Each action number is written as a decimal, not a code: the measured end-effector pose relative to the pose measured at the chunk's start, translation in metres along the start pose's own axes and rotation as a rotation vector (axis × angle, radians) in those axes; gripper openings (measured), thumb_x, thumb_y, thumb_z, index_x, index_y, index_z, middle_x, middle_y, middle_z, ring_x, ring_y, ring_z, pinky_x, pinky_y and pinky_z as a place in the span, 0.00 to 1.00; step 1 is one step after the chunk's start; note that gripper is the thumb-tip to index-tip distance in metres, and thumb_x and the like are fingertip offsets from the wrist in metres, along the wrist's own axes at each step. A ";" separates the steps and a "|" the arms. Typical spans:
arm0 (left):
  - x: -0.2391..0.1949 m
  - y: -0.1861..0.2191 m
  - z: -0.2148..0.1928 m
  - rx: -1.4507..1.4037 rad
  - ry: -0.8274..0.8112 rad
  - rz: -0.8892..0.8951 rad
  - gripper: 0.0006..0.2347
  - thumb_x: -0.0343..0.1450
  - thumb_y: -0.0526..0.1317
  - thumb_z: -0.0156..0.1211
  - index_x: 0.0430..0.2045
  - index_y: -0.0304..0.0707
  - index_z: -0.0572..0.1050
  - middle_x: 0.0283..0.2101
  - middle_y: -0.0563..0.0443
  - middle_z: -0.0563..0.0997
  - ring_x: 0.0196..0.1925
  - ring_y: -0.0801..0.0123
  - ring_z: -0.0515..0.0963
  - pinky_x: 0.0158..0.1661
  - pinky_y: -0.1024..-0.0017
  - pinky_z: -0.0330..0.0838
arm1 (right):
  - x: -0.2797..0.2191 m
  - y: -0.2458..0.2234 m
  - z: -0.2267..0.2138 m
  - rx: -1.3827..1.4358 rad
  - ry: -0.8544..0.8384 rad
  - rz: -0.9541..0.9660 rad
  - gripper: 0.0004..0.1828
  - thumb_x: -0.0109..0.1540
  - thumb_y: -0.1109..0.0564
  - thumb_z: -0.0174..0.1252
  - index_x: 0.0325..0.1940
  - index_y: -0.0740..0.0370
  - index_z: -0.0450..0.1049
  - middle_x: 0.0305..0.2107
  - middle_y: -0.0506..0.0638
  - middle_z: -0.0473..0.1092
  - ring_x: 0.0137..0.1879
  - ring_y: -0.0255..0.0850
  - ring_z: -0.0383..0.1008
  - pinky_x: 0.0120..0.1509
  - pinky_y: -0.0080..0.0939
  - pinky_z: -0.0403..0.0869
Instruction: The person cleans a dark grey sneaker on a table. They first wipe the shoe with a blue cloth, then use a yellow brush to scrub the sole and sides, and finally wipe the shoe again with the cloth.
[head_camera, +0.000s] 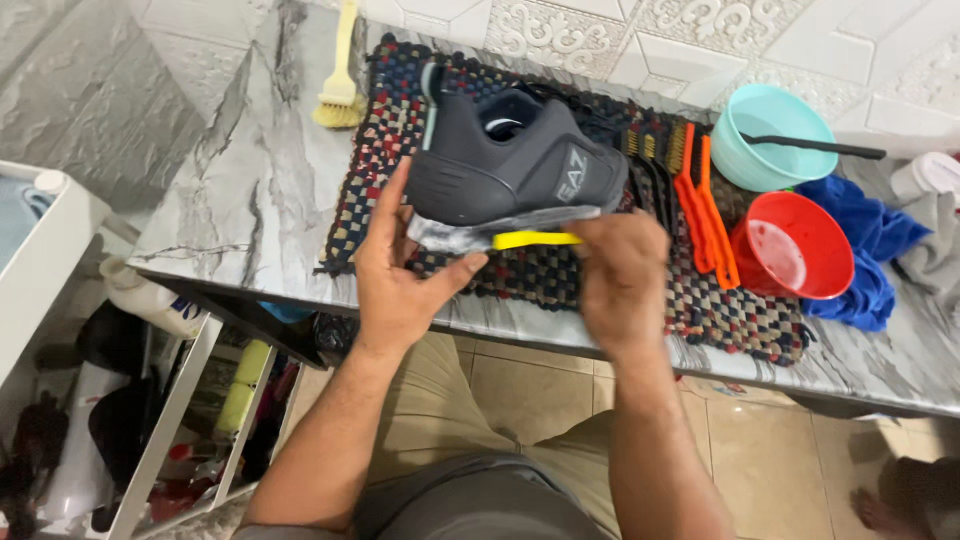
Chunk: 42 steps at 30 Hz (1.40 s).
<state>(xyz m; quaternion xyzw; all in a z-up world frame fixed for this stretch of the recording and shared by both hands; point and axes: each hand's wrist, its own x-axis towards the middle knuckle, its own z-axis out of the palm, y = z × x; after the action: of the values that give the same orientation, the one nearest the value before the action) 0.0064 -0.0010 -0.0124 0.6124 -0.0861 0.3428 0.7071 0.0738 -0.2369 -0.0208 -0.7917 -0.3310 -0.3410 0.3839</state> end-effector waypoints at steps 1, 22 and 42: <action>0.000 -0.002 0.002 0.002 -0.004 -0.001 0.44 0.57 0.31 0.83 0.70 0.37 0.61 0.53 0.38 0.80 0.55 0.62 0.80 0.57 0.65 0.78 | 0.003 -0.003 -0.003 0.000 0.003 0.003 0.13 0.64 0.68 0.58 0.44 0.56 0.84 0.35 0.53 0.76 0.46 0.56 0.76 0.64 0.51 0.68; 0.000 0.000 -0.002 -0.007 -0.014 -0.049 0.45 0.56 0.32 0.83 0.70 0.39 0.60 0.51 0.39 0.80 0.55 0.61 0.80 0.57 0.62 0.78 | 0.008 -0.026 -0.014 -0.060 0.020 -0.041 0.13 0.63 0.69 0.58 0.44 0.58 0.84 0.35 0.53 0.74 0.45 0.56 0.76 0.58 0.52 0.73; 0.003 -0.003 -0.007 0.028 -0.071 -0.037 0.42 0.65 0.31 0.73 0.74 0.42 0.50 0.58 0.40 0.71 0.64 0.55 0.74 0.63 0.56 0.75 | -0.025 0.065 -0.065 -0.276 0.036 0.070 0.11 0.64 0.66 0.61 0.45 0.55 0.84 0.36 0.53 0.78 0.49 0.54 0.78 0.58 0.52 0.69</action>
<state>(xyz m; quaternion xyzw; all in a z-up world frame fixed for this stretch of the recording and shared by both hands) 0.0079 0.0062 -0.0147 0.6356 -0.0947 0.3089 0.7012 0.0924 -0.3290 -0.0348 -0.8418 -0.2461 -0.3837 0.2890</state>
